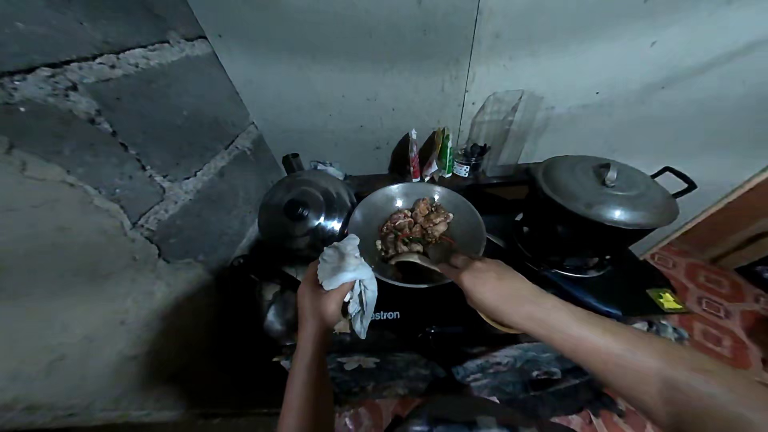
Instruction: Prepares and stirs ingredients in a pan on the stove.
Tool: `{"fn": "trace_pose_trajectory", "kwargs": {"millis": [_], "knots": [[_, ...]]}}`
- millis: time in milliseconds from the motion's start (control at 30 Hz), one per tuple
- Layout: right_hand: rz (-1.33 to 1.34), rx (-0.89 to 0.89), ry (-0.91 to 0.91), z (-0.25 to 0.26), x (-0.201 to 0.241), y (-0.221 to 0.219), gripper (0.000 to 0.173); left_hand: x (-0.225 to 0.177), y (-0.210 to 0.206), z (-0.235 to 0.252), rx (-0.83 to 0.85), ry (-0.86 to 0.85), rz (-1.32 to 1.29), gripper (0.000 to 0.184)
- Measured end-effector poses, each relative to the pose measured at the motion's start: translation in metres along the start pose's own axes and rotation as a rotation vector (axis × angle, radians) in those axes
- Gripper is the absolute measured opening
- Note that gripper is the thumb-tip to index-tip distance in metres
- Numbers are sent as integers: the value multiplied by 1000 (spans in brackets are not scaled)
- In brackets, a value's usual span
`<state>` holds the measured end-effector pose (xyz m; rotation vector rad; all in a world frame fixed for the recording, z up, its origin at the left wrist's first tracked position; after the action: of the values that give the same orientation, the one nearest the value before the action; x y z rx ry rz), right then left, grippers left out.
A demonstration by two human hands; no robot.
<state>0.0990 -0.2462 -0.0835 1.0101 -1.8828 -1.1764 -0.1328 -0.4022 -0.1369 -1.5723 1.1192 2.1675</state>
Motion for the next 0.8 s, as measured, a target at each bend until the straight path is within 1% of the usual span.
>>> {"fn": "trace_pose_trajectory", "kwargs": {"millis": [67,100,200,267,333,367,433,533,567,600,700,800], "knots": [[43,-31,-55,25,-10,-6,43,-1,0,-1,0,10,-1,64],[80,-65,-65,28,-17,-3,42,-1,1,-2,4,20,3,65],[170,-165,-95,20,-41,26,38,0,2,-1,8,44,24,69],[171,-230,-184,23,-64,37,35,1,1,-1,8,54,17,69],[219,-212,-290,39,-85,38,30,1,3,-1,13,53,20,68],[300,-179,-302,48,-93,35,31,1,3,0,21,52,20,68],[550,-91,-281,61,-99,28,35,2,3,0,24,41,18,68],[916,-29,-220,62,-87,14,33,2,2,0,13,26,11,67],[945,-17,-192,58,-79,16,33,2,2,0,11,21,10,67],[901,-13,-164,53,-70,22,33,3,2,1,13,19,10,67],[614,-36,-92,48,-58,43,34,2,1,0,14,28,-4,66],[446,-176,-127,64,-81,41,33,2,0,-2,19,30,9,65]]}}
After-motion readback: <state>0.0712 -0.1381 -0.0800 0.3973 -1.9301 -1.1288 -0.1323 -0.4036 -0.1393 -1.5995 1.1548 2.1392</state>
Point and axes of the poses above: each hand's wrist, its own z-axis towards the middle knuckle, its own y-axis out of the back of the hand, x = y × z, the point moved 2 cm from there along z, towards the middle knuckle, and after that the axes turned 11 degrees about x, right-handed, at the moved point
